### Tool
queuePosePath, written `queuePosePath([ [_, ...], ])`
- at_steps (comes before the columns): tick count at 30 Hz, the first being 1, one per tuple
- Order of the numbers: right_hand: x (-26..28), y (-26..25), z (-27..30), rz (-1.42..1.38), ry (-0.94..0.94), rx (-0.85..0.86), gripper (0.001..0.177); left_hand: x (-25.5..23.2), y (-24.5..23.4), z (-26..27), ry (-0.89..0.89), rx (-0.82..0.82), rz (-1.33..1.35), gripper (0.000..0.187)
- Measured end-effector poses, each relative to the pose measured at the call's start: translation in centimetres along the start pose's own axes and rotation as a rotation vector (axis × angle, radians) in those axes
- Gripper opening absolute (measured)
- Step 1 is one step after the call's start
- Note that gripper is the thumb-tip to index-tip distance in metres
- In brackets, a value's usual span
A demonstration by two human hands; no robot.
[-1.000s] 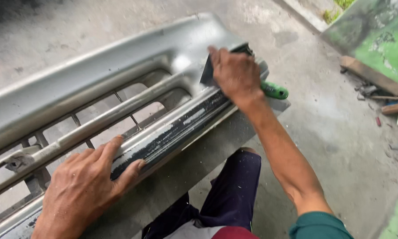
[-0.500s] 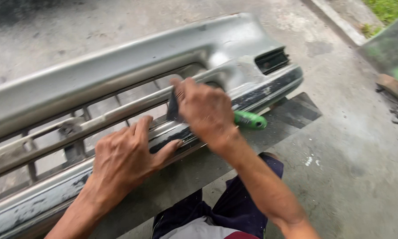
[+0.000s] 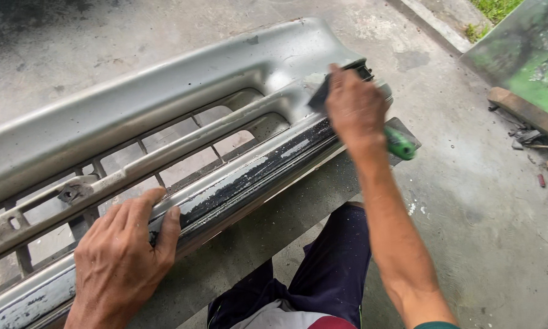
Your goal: The person uses a scraper tool to remove old paint or residue from the surface of a silver car bumper. They hold the bumper steady with one hand while scraping along the edges and grooves with the other.
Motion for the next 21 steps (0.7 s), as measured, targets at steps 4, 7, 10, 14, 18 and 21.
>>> queuePosePath([
  [4, 8.8, -1.1, 5.5, -0.088, -0.167, 0.094, 0.055, 0.9, 0.3, -0.5, -0.276, 0.18, 0.181, 0.035],
  [7, 14.2, -1.7, 9.9, -0.114, -0.361, -0.164, 0.049, 1.9, 0.0, -0.7, -0.468, 0.23, 0.336, 0.035],
  [10, 19.1, -2.5, 13.6, -0.148, -0.483, -0.37, 0.047, 2.9, -1.4, -0.4, -0.641, 0.185, 0.5, 0.036],
  [14, 22.8, -3.3, 15.7, -0.212, -0.529, -0.194, 0.049, 3.3, -2.7, -0.3, -0.727, 0.156, 0.586, 0.033],
  [18, 17.3, -3.2, 11.4, -0.276, -0.438, 0.036, 0.048, 4.4, -2.2, 0.8, -0.737, 0.291, 0.588, 0.035],
  [21, 7.9, -2.0, 4.8, -0.062, -0.222, -0.003, 0.032, 5.6, -2.9, 2.2, -0.6, 0.264, 0.54, 0.039],
])
Point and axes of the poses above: each hand's wrist, its own z-axis away from the middle knuckle, its own y-axis out of the palm, x = y × z, the point moved 5 cm from there along -z, towards the middle knuckle, and after that the axes turned 13 degrees about -x, right-handed, at the moved point
